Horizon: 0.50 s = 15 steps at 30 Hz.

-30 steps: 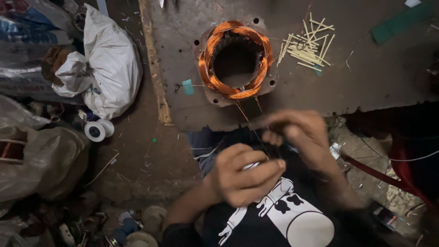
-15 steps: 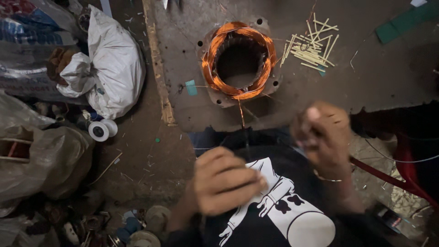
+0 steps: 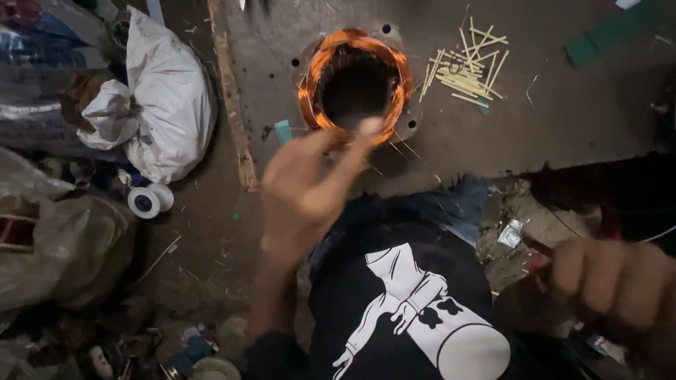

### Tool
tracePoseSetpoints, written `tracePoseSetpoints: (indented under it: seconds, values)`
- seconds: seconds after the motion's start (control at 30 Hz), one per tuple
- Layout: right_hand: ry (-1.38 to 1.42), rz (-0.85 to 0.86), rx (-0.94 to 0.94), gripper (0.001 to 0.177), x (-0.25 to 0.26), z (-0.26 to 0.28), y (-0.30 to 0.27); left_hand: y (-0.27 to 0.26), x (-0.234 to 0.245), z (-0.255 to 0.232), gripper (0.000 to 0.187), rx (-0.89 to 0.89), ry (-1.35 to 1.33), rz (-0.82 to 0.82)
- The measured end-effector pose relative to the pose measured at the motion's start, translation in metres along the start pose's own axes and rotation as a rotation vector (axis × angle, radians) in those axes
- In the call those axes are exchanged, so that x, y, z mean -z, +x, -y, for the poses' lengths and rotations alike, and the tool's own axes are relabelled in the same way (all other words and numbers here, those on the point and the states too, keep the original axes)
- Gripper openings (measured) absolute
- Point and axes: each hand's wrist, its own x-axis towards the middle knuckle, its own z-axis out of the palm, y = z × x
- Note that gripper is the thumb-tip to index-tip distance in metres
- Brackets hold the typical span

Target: The person winds copper wire around a cylindrical metal core, using wooden sticks to separate and secure the layers. They repeatedly pick up sticks, place them into the coil, and adjust the wire by hand to maintain tension and alignment.

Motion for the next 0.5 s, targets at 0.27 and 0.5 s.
tracePoseSetpoints:
  seconds: [0.27, 0.5]
  values:
    - [-0.358, -0.360, -0.115, 0.023, -0.012, -0.041, 0.015, 0.017, 0.012, 0.027, 0.025, -0.092, -0.564, -0.224]
    - [-0.863, -0.539, -0.364, 0.021, -0.009, -0.077, 0.057, -0.075, 0.043, 0.039, 0.031, 0.210, -0.697, -1.073]
